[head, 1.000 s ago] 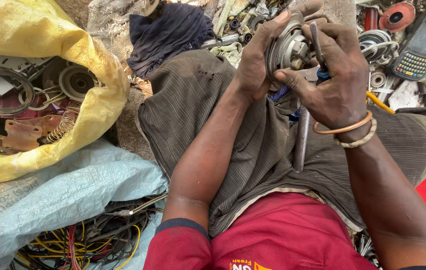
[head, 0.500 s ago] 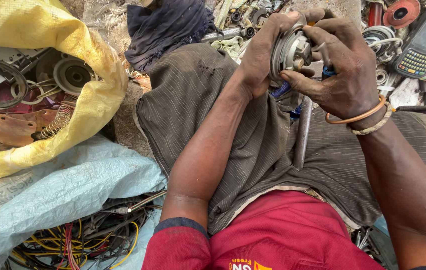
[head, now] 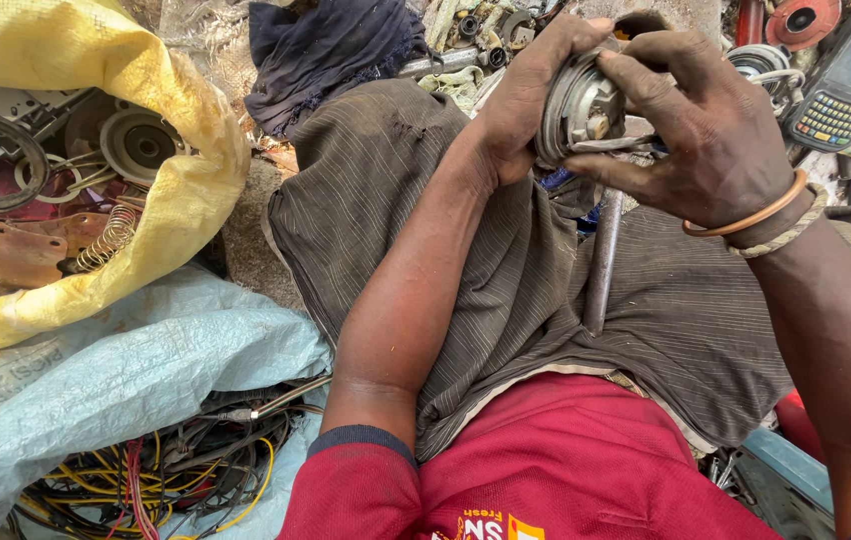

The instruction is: The person sits cross-legged on the ground and uses pliers and a screwdriver to disassemble a circular mechanical part. They remove a metal ring and separate the housing into two pieces, placing the parts into a nearby yellow sack.

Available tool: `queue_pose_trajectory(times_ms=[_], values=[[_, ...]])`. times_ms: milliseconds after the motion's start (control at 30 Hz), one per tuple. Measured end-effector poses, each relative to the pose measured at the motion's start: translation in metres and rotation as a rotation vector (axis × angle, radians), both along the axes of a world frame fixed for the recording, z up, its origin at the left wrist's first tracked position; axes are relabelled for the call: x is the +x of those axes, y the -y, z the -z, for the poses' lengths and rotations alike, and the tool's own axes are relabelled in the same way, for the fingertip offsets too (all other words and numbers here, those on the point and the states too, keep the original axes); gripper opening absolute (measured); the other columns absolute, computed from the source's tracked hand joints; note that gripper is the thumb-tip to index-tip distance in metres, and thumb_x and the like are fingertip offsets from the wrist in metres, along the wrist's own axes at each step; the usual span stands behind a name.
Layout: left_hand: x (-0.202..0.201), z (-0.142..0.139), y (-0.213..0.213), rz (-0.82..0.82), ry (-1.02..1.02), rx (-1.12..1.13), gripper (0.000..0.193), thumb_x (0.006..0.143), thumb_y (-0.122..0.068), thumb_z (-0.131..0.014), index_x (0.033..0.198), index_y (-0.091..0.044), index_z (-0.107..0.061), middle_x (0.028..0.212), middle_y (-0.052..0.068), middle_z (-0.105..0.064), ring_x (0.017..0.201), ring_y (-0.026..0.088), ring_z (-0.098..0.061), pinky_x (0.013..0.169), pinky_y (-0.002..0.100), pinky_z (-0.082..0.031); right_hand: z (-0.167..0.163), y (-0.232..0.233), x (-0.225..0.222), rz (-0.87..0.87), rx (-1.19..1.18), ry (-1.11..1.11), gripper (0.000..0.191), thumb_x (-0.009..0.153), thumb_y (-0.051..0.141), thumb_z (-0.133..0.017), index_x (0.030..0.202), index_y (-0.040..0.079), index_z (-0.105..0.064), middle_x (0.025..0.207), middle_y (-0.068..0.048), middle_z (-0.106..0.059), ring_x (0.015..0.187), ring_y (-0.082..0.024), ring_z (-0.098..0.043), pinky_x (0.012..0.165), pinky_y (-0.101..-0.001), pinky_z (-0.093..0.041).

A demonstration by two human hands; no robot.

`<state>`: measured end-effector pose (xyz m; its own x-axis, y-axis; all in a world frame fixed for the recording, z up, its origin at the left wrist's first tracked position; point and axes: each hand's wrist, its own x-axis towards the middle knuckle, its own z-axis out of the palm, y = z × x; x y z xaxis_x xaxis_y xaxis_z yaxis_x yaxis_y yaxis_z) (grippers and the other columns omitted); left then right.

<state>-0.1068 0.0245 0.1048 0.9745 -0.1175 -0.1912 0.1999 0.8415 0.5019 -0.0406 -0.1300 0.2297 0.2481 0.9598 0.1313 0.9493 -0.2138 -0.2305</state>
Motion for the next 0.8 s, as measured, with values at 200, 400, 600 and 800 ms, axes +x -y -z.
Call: queue_pose_trajectory(times_ms=[200,400,600,800], values=[[0.000,0.005,0.000,0.017,0.031,-0.060,0.050,0.106,-0.045,-0.051,0.118,0.001,-0.063,0.100,0.014,-0.071,0.084,0.023,-0.077,0.069,0.037,-0.068,0.002,0.001,-0.002,0.122,-0.036,-0.150,0.075,0.086,0.034,-0.096,0.147,0.010,-0.059,0.132,-0.014,-0.055,0.118,-0.031,-0.066,0.093,-0.0401,-0.060],[0.004,0.008,0.002,-0.014,0.028,-0.007,0.053,0.105,-0.047,-0.048,0.120,0.002,-0.064,0.100,0.016,-0.072,0.081,0.023,-0.077,0.068,0.039,-0.071,0.003,0.000,0.002,0.080,-0.010,-0.200,0.062,0.090,0.024,-0.089,0.141,0.006,-0.059,0.130,-0.018,-0.052,0.110,-0.027,-0.067,0.094,-0.0371,-0.061],[0.009,0.029,0.006,-0.116,-0.013,-0.084,0.054,0.104,-0.045,-0.049,0.129,0.001,-0.062,0.108,0.019,-0.072,0.090,0.023,-0.076,0.077,0.038,-0.069,0.025,0.019,0.008,0.122,0.178,-0.198,0.057,0.095,0.021,-0.092,0.134,-0.002,-0.056,0.121,-0.018,-0.057,0.111,-0.029,-0.067,0.096,-0.0390,-0.060],[0.036,0.056,0.013,-0.572,-0.114,-0.090,0.057,0.111,-0.043,-0.049,0.136,0.007,-0.054,0.106,0.021,-0.070,0.089,0.029,-0.072,0.075,0.041,-0.065,0.055,0.006,-0.011,0.822,0.718,-1.093,0.037,0.100,0.019,-0.085,0.123,-0.001,-0.063,0.110,-0.013,-0.071,0.083,-0.017,-0.069,0.053,-0.0245,-0.051]])
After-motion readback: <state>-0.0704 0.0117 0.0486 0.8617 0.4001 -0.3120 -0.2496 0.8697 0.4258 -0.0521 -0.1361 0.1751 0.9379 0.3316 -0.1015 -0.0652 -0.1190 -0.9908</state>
